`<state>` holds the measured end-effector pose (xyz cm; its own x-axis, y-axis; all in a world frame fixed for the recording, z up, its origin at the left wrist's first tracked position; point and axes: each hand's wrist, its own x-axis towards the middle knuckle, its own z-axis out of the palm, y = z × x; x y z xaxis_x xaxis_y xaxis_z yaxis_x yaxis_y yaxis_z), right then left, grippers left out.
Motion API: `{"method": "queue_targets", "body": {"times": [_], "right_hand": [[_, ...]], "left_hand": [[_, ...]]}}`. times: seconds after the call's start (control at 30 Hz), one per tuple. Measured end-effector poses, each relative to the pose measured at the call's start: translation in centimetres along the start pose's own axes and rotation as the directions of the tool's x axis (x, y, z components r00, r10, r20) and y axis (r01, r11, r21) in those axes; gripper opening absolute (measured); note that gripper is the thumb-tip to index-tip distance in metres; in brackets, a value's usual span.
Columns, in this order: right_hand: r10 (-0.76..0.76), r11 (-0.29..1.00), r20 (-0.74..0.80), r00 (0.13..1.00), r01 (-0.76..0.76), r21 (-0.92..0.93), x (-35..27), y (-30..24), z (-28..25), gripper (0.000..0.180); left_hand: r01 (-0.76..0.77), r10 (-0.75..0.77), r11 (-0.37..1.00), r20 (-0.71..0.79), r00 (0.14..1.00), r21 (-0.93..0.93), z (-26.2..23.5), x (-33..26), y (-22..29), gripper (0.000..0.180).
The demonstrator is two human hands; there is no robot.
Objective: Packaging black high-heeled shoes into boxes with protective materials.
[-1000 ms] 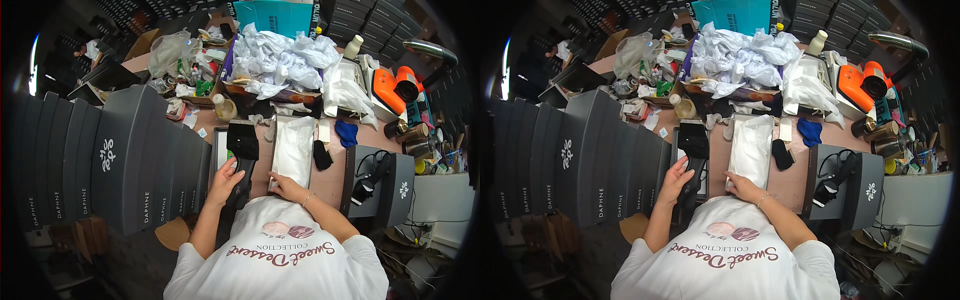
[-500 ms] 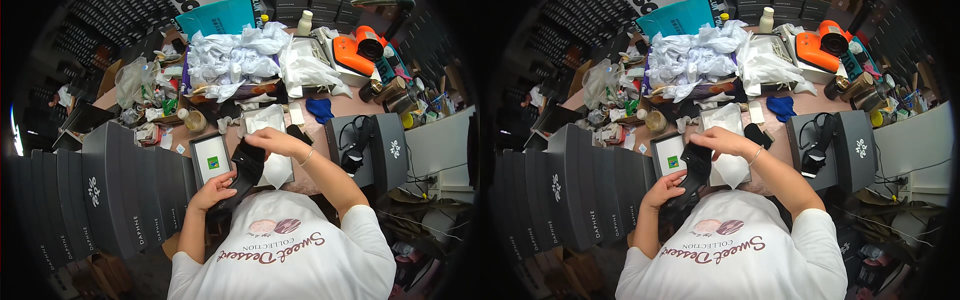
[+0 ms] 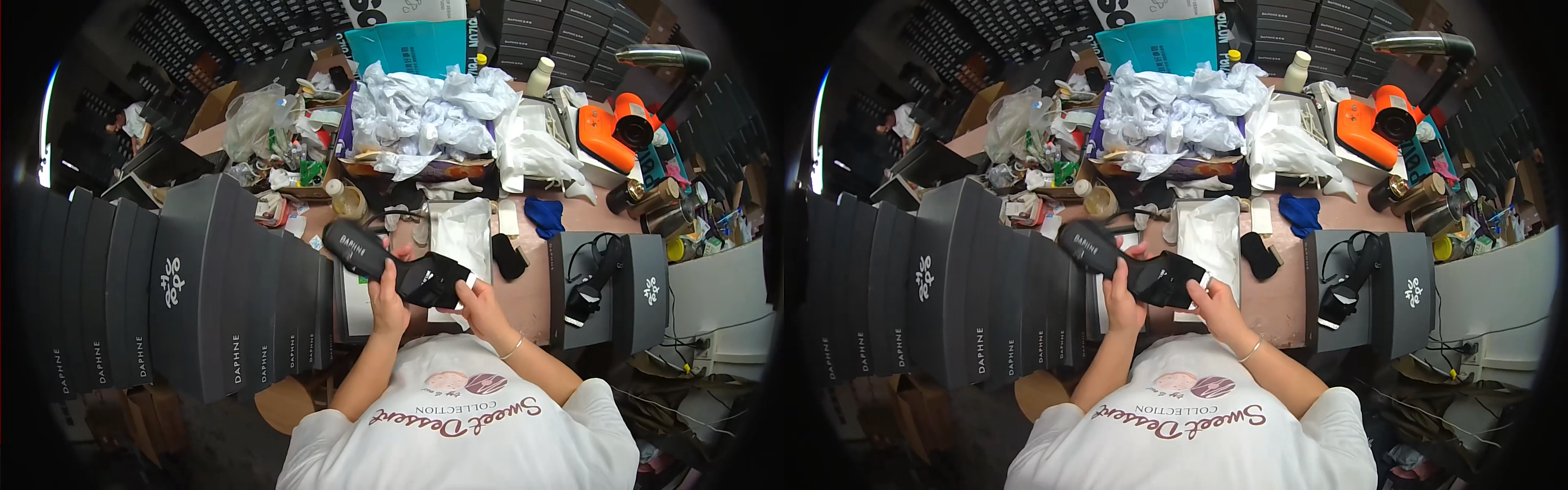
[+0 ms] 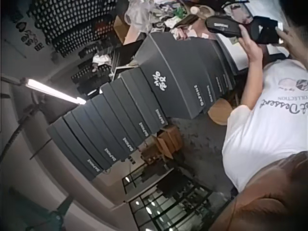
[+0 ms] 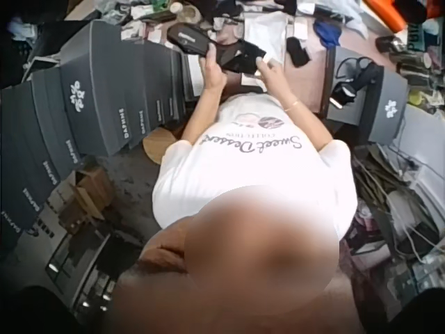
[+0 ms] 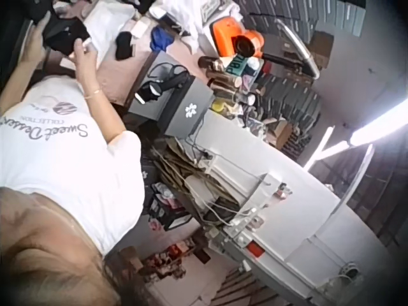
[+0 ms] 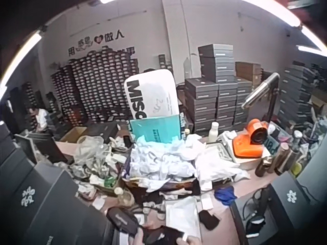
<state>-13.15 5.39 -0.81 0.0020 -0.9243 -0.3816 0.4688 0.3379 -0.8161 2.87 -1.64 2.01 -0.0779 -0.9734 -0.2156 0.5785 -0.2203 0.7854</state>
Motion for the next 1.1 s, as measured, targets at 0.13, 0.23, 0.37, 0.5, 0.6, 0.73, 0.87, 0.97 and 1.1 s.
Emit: {"method": "queue_targets", "body": {"times": [0.13, 0.23, 0.37, 0.5, 0.6, 0.73, 0.87, 0.97, 1.1], "right_hand": [[0.133, 0.991, 0.005, 0.991, -0.133, -0.014, -4.0, -3.9, -3.3, 0.025], [0.352, 0.899, 0.129, 0.927, -0.297, -0.322, -7.3, -3.8, -6.9, 0.032], [0.287, 0.935, 0.072, 0.955, -0.263, -0.239, -8.2, -2.3, -8.6, 0.039], [0.067, 0.986, 0.107, 0.992, -0.082, 0.145, -6.5, -4.3, -6.3, 0.039], [-0.055, 0.989, 0.162, 0.985, 0.031, 0.147, -4.1, -5.2, -4.1, 0.039], [-0.073, 0.822, 0.206, 0.976, 0.176, -0.542, -3.2, -6.5, -3.1, 0.048], [-0.335, 0.830, -0.003, 0.942, 0.293, -0.475, -1.2, -6.6, 0.2, 0.047], [-0.428, 0.863, -0.060, 0.902, 0.388, -0.325, -0.1, -5.1, 1.2, 0.046], [-0.492, 0.543, 0.267, 0.829, 0.532, -0.650, -1.4, -6.0, 2.3, 0.041]], "left_hand": [[0.129, -0.111, 0.990, 0.238, 0.965, -0.060, -0.1, 2.1, 1.8, 0.044], [0.323, -0.275, 0.937, 0.283, 0.919, -0.137, -0.5, 2.4, 0.9, 0.048], [0.409, -0.384, 0.910, 0.232, 0.894, -0.070, -1.4, 1.7, 0.5, 0.048], [0.485, -0.496, 0.868, 0.234, 0.836, 0.105, -0.5, 0.2, -0.3, 0.044], [0.574, -0.597, 0.800, 0.308, 0.740, 0.171, 0.3, -0.4, -0.9, 0.045], [0.444, -0.527, 0.845, 0.321, 0.787, 0.299, 1.2, -1.3, -0.3, 0.041], [0.478, -0.550, 0.832, 0.303, 0.778, 0.281, 0.6, -1.2, -0.6, 0.042], [0.471, -0.548, 0.829, 0.263, 0.794, 0.302, -0.3, -1.8, -1.2, 0.036], [0.638, -0.571, 0.766, 0.371, 0.732, -0.082, -0.7, -1.5, -0.7, 0.043]]}}
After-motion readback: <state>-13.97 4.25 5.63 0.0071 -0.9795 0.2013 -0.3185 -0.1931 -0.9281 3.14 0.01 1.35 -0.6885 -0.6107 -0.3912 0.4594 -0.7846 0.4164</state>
